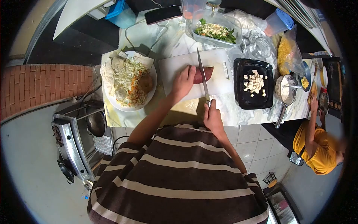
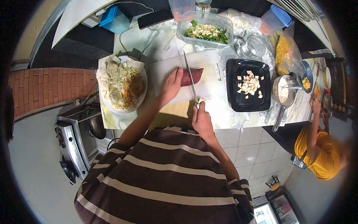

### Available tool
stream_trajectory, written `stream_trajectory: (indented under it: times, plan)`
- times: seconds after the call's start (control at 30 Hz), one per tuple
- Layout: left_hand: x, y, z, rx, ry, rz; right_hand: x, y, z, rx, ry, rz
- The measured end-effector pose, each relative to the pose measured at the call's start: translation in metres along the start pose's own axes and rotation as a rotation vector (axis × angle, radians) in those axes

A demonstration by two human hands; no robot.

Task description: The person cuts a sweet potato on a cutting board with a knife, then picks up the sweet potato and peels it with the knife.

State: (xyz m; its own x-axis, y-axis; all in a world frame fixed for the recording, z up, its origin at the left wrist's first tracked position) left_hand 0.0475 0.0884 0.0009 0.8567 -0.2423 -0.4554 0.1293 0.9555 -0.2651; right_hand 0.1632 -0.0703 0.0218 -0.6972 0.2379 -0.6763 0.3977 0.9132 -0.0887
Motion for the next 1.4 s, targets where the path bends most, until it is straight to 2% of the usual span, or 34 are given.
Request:
stream_trajectory:
  times: [0.03,0.13,0.17,0.23,0.4,0.53,0.73,1.1,1.17,1.37,1.4]
  plan:
    - [-0.002,0.001,0.005,0.208,0.132,0.224,-0.001,0.000,0.000,0.033,-0.023,0.002]
    - [0.007,-0.003,-0.001,0.246,0.169,0.313,-0.004,0.000,0.005,0.078,-0.055,0.012]
    - [0.007,-0.005,-0.005,0.241,0.170,0.306,-0.004,-0.001,0.007,0.083,-0.066,0.014]
    - [0.003,-0.010,0.007,0.226,-0.009,0.157,-0.003,-0.002,0.011,0.079,-0.038,0.012]
    - [0.005,-0.007,0.000,0.298,0.016,0.203,-0.002,-0.001,0.011,0.056,0.033,0.018]
    - [0.005,-0.006,0.003,0.323,0.089,0.156,-0.009,-0.001,0.000,0.093,-0.039,-0.030]
    - [0.005,-0.006,0.000,0.348,0.098,0.211,-0.015,0.003,-0.007,0.100,-0.085,0.004]
    - [0.001,-0.002,-0.002,0.315,0.035,0.242,-0.029,0.020,-0.037,0.154,-0.202,-0.027]
    - [0.001,0.003,-0.003,0.326,0.023,0.257,-0.029,0.022,-0.038,0.091,-0.157,-0.039]
    - [-0.006,0.005,0.007,0.344,-0.092,0.232,-0.012,0.012,-0.018,0.076,-0.028,0.014]
    - [-0.001,0.002,-0.002,0.061,-0.236,0.045,-0.006,0.010,-0.011,0.071,-0.027,0.012]
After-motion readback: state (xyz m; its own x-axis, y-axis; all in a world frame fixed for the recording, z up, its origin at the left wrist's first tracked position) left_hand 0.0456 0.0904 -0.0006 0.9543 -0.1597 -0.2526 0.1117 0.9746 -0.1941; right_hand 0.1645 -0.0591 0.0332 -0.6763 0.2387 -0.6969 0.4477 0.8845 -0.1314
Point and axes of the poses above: each hand's wrist, its own y-axis towards the middle knuckle, its own x-axis out of the palm, z = x × y, the point moved 6 cm from there along y, towards the middle knuckle, and after that the axes turned 15 degrees about z, right-handed, at the moved point
